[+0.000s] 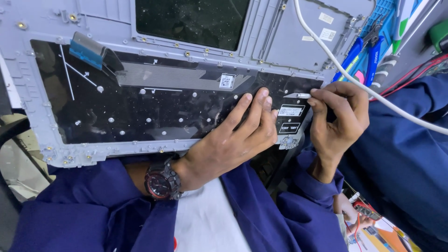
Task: Cleaning the internal keyboard tray of a laptop and then reassembling the keyboard assembly.
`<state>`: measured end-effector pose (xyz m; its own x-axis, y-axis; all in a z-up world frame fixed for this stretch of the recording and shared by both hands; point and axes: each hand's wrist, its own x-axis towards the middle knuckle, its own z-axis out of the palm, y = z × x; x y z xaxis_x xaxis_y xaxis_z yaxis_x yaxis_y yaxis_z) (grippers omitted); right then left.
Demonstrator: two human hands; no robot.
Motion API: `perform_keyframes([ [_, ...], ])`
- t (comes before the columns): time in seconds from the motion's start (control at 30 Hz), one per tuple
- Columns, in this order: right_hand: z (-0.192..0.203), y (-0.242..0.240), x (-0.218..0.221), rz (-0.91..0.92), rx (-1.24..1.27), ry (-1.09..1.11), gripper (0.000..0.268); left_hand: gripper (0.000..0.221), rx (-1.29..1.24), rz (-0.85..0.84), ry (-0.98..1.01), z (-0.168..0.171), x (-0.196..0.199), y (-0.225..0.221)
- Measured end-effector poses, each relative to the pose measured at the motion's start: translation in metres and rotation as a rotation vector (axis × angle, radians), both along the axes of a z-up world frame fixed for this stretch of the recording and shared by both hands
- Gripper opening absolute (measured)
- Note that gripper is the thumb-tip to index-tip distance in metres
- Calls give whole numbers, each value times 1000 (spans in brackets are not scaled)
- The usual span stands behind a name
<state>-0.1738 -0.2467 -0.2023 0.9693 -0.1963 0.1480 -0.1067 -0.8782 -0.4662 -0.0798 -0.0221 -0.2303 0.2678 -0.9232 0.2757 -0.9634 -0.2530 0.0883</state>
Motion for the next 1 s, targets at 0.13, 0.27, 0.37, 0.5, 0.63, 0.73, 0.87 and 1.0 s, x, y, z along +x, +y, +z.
perform_keyframes([
  [0.13,0,1,2,-17,-16,7,13,23,-3,9,-19,1,1,-1],
  [0.27,1,1,4,-14,-9,10,14,17,-23,31,-30,0,1,0],
  [0.37,2,2,5,-23,-27,29,14,17,-22,26,-41,0,1,0],
  [0.5,6,0,12,105,-276,32,25,17,-10,10,-45,1,1,-1],
  [0.63,0,7,11,16,-349,-139,35,21,-6,-7,-34,-1,0,0],
  [0.73,5,7,4,-224,15,-260,34,17,-17,23,-42,-2,-3,1],
  [0.87,19,19,4,-56,-192,-32,29,20,-46,14,-26,-2,0,0],
  [1.0,15,22,-1,-23,-183,78,26,20,-51,27,-25,-3,0,0],
])
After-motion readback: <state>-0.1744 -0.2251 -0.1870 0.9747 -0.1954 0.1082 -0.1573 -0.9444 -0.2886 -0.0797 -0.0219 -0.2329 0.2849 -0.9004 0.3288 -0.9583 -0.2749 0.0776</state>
